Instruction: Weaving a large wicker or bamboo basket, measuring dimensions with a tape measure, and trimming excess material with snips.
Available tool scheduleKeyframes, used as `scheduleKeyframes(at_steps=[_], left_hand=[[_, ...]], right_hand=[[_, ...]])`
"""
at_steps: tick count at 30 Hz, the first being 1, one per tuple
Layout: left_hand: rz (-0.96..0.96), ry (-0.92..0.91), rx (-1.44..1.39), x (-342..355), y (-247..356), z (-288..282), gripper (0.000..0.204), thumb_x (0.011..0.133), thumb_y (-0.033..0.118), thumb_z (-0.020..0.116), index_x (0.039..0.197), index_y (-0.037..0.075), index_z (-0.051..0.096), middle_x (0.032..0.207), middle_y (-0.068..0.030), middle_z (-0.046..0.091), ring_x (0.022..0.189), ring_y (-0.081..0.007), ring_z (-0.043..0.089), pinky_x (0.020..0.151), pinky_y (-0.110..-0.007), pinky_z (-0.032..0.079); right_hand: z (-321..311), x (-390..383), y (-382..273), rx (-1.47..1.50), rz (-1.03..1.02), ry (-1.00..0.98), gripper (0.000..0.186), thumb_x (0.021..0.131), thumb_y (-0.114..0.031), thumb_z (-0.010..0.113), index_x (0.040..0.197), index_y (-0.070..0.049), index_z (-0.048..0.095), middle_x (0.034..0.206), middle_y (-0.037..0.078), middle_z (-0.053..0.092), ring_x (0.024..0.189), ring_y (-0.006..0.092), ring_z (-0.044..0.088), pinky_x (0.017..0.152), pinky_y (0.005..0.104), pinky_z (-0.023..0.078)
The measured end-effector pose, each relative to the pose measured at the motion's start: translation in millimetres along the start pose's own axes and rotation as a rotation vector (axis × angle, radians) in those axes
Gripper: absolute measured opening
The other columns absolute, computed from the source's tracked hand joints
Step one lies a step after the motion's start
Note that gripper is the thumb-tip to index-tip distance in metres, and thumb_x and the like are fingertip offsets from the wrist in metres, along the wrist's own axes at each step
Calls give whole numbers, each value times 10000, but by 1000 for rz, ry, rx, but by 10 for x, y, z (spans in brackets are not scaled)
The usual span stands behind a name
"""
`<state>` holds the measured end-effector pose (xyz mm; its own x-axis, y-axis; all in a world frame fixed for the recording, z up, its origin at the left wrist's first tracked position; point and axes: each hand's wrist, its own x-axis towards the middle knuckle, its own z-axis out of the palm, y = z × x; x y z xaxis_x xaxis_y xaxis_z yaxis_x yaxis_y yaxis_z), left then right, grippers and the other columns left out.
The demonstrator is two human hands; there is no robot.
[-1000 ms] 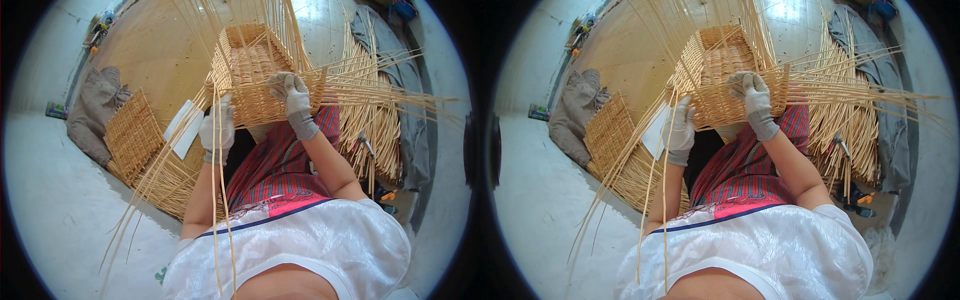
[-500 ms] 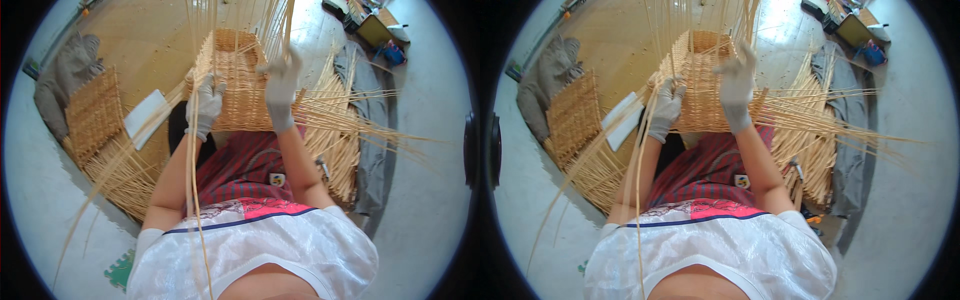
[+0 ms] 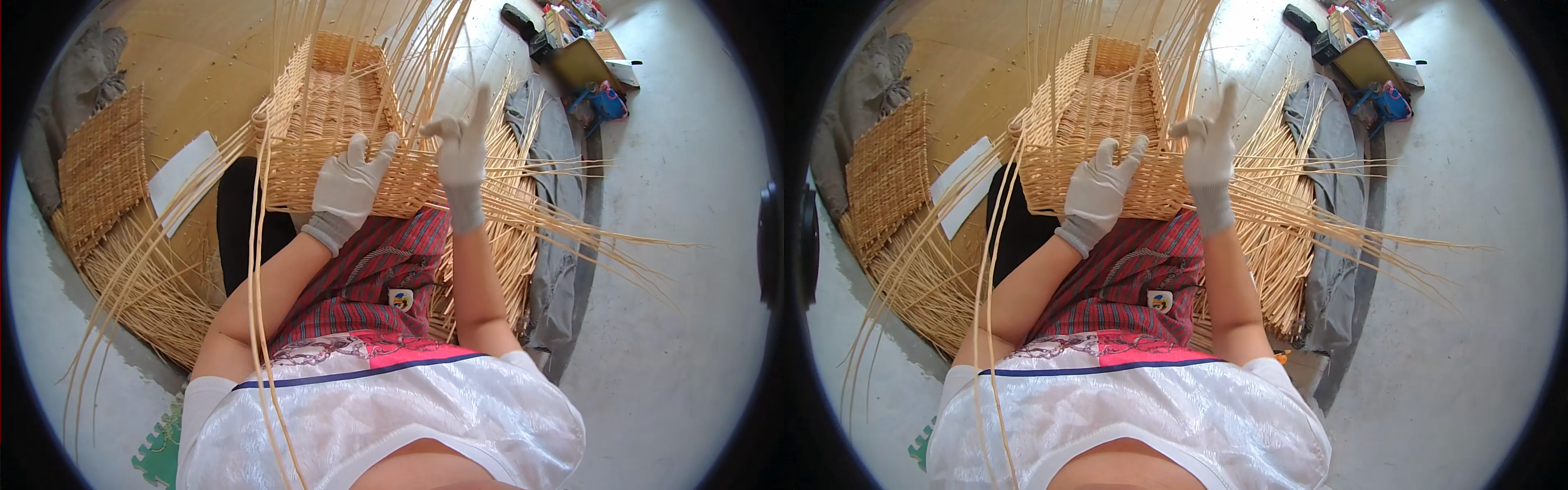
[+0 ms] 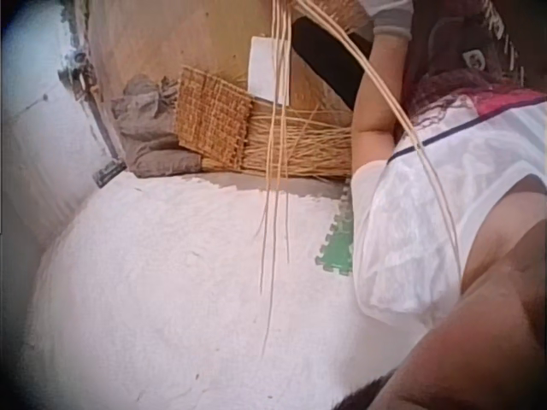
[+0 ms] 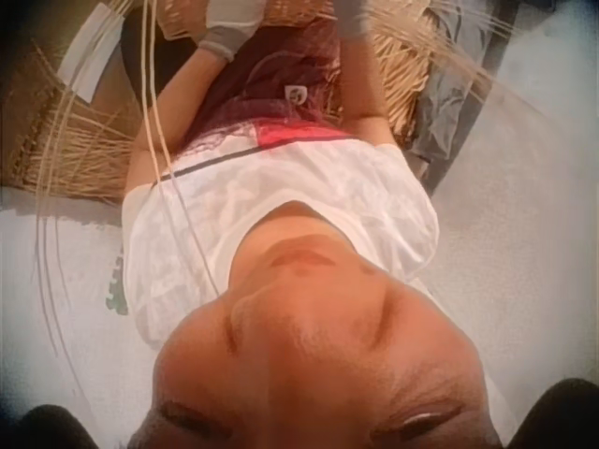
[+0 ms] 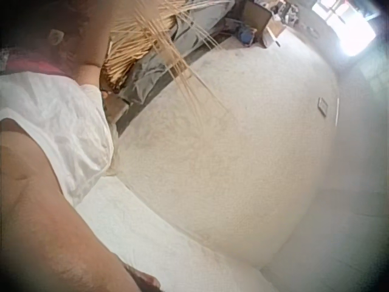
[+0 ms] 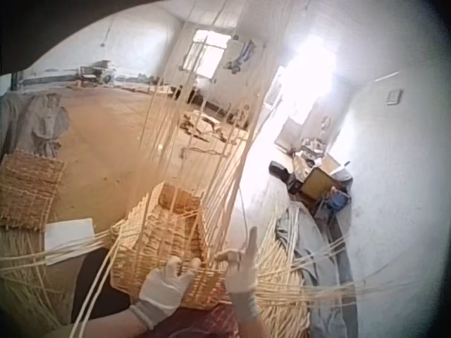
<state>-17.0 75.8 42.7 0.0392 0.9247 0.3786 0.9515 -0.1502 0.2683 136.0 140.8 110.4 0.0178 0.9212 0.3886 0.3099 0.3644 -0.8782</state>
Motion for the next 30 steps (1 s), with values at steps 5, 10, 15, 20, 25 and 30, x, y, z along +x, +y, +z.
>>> scheduleKeyframes(at_steps=[5,10,15,20,25,30], left_hand=[[33,-57,50,-16,24,-45,560,901,88,569,1426,270,499,1213,-135,545,763,-245,662,706,-408,542],[25,201,-813,-245,-364,-98,499,885,93,732,1352,185,584,1200,-95,584,814,-208,648,722,-351,545],[-647,621,-1168,-549,-1065,-254,166,932,91,723,1074,31,661,882,-15,656,689,-81,574,661,-225,496],[-585,648,-1203,-541,-1266,-416,140,923,66,732,1033,-4,680,881,-43,698,752,-81,619,675,-227,506],[-507,741,-1157,-523,-1272,-397,280,919,154,754,1152,13,693,903,-37,692,672,-76,603,555,-211,505],[-522,717,-1251,-534,-1341,-246,241,925,122,737,1131,3,698,890,-43,682,669,-94,607,551,-218,515]], right_hand=[[-280,-649,258,-109,34,-164,359,995,-44,518,1352,-41,552,986,95,732,738,156,701,686,272,568],[-909,-667,317,459,313,554,247,1010,-176,593,1217,-43,617,1050,130,694,673,130,671,487,224,535],[-958,-896,150,142,410,549,206,1030,-168,561,1203,-87,639,1037,72,701,806,114,681,527,183,514],[-623,-359,48,-732,-695,201,196,966,-62,565,1123,-64,683,1052,95,721,1075,231,679,826,324,547],[-1456,-215,-45,-1374,-15,27,269,900,-123,630,1159,-120,702,973,101,709,974,281,655,874,398,498],[-1140,-622,-63,-1084,-419,450,346,813,24,658,1142,-78,694,1026,121,695,918,282,669,880,378,517]])
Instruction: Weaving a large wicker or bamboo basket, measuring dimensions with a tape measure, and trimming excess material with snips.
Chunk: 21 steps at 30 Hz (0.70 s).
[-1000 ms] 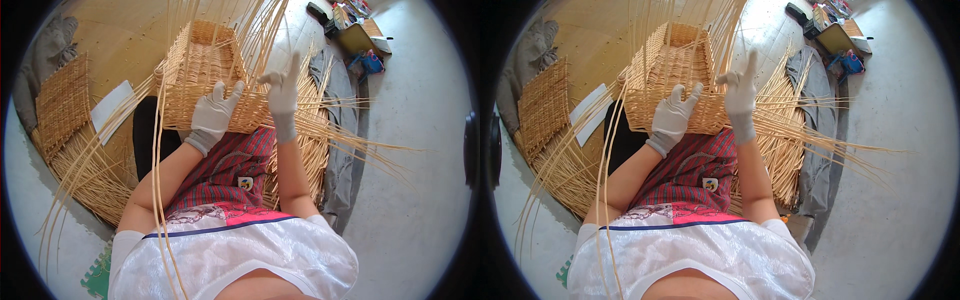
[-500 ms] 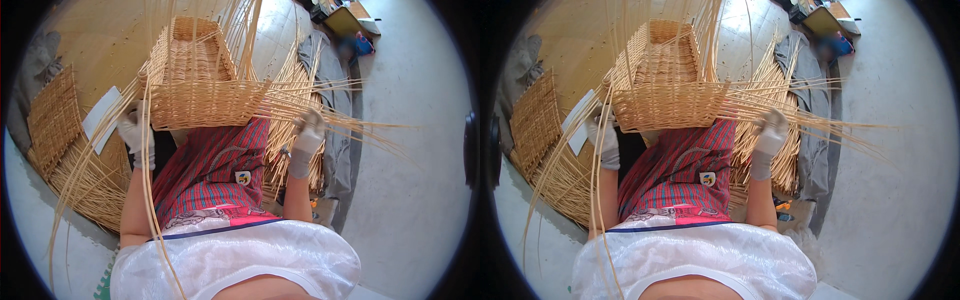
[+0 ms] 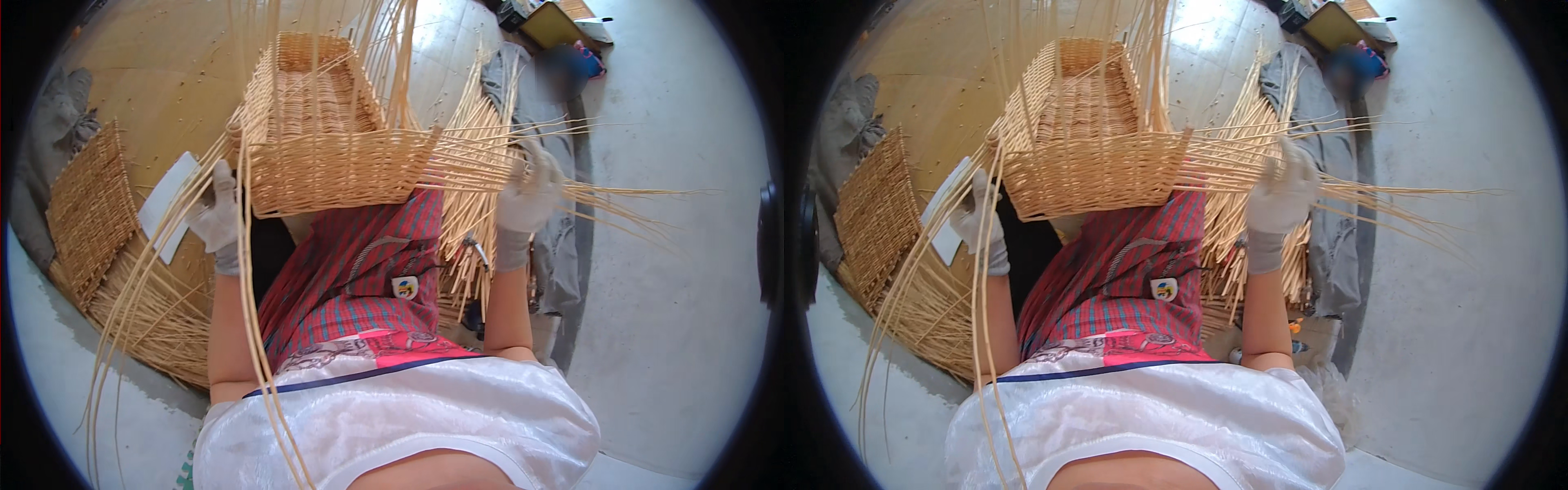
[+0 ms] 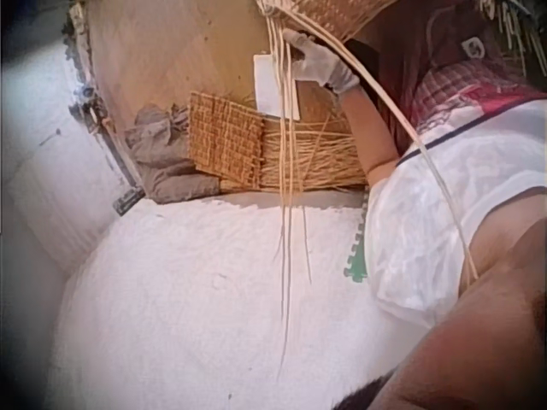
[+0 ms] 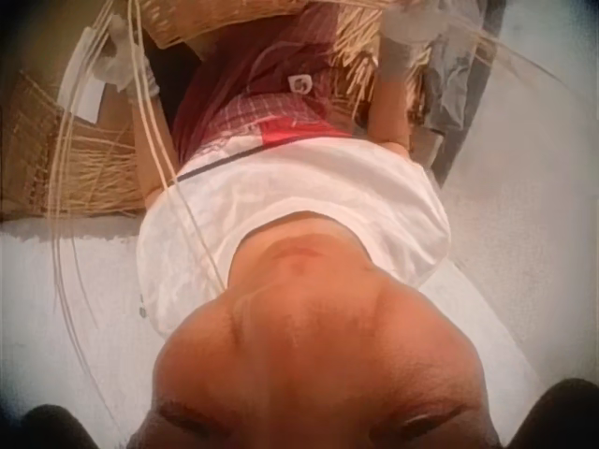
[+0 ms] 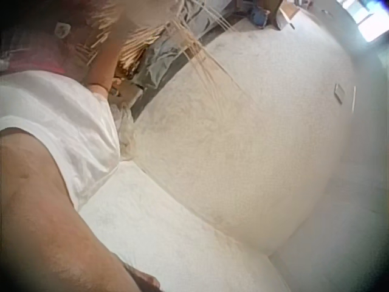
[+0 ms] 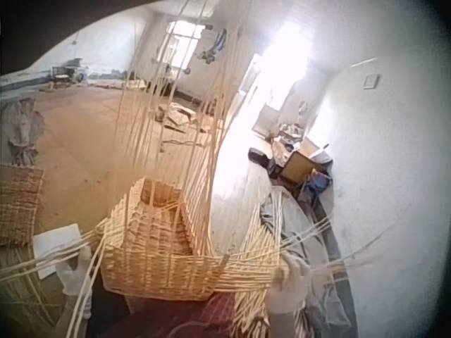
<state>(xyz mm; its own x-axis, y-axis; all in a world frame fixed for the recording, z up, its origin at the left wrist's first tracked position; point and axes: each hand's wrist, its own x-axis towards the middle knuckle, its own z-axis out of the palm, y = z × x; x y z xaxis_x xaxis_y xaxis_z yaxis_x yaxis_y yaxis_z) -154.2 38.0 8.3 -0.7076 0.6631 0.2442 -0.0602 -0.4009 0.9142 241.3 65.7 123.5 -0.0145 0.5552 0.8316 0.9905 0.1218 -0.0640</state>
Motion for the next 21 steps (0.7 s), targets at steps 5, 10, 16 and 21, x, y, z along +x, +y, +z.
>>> scheduleKeyframes(at_steps=[5,10,16,21], left_hand=[[86,-120,123,-286,19,-87,155,941,112,708,1052,8,678,959,-45,669,857,-113,627,788,-276,530],[-228,-270,-178,29,212,-203,345,934,131,705,1236,-4,606,1153,-82,638,1021,-135,618,924,-296,521],[-271,-945,-74,913,388,-125,574,871,152,760,1379,67,506,1264,-53,592,1214,-145,531,1035,-275,461],[-98,-1001,183,877,117,91,569,792,66,826,1280,127,540,1092,-6,540,994,-120,505,868,-285,470]], right_hand=[[108,-362,-1860,844,-479,-732,199,878,-186,656,1070,-159,704,881,68,686,846,270,679,720,396,546],[138,-331,-2755,1004,-687,-698,162,874,-299,682,982,-178,683,739,37,601,762,249,655,653,406,529],[97,-406,-2430,878,-621,-621,209,844,-337,710,999,-198,687,788,23,646,768,236,656,611,375,519],[345,-402,-1825,1397,201,-651,225,948,-71,578,1116,1,709,974,107,721,829,134,689,610,267,516]])
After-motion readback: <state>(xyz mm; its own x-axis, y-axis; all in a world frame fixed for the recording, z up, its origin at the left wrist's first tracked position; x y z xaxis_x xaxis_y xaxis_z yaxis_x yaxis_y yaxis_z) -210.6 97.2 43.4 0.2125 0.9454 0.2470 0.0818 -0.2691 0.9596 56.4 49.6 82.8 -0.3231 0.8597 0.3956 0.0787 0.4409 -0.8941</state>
